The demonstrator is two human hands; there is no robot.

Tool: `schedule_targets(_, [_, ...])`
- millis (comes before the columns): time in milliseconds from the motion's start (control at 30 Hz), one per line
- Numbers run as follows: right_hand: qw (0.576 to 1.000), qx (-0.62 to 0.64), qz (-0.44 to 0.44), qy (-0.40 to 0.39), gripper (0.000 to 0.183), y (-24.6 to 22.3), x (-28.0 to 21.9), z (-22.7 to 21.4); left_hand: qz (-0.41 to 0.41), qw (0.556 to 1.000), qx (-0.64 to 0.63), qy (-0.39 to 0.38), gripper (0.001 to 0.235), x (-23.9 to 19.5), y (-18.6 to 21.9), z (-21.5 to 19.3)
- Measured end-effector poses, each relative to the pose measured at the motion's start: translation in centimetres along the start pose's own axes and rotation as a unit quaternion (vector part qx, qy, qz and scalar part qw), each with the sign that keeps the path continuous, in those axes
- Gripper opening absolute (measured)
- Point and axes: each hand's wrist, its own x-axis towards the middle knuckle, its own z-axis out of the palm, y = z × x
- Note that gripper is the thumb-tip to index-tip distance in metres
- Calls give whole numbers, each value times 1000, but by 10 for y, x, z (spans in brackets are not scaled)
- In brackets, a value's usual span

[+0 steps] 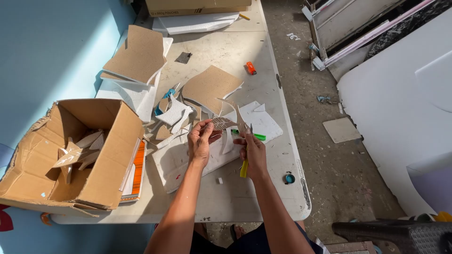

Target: The person uses a yellow utility knife to cut a piece of corrugated cardboard on a white table. They trim the edges and then cut a curved shape from the center of the piece.

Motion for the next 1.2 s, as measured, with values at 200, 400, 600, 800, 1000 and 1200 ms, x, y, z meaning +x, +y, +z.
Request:
schedule_targets(200, [993,-86,-83,-16,24,5,-11,3,122,992,8,16,21,9,85,21])
schedule_targets(400, [991,-79,-108,-22,21,5,-16,3,352,896,261,78,22,-9,240,-41])
schedule_targets(600, [996,-74,-52,6,25,13,-4,1,263,799,438,316,12,-3,293,-188])
schedule_targets(800, [995,-87,-45,11,25,7,-9,4,274,550,709,345,29,-7,272,-229])
schedule_targets(1000, [993,-64,-92,-21,20,6,-14,2,294,687,644,163,11,53,206,-102])
schedule_targets(1200, [994,-59,-88,-29,24,3,-16,1,72,730,676,75,33,150,73,-25])
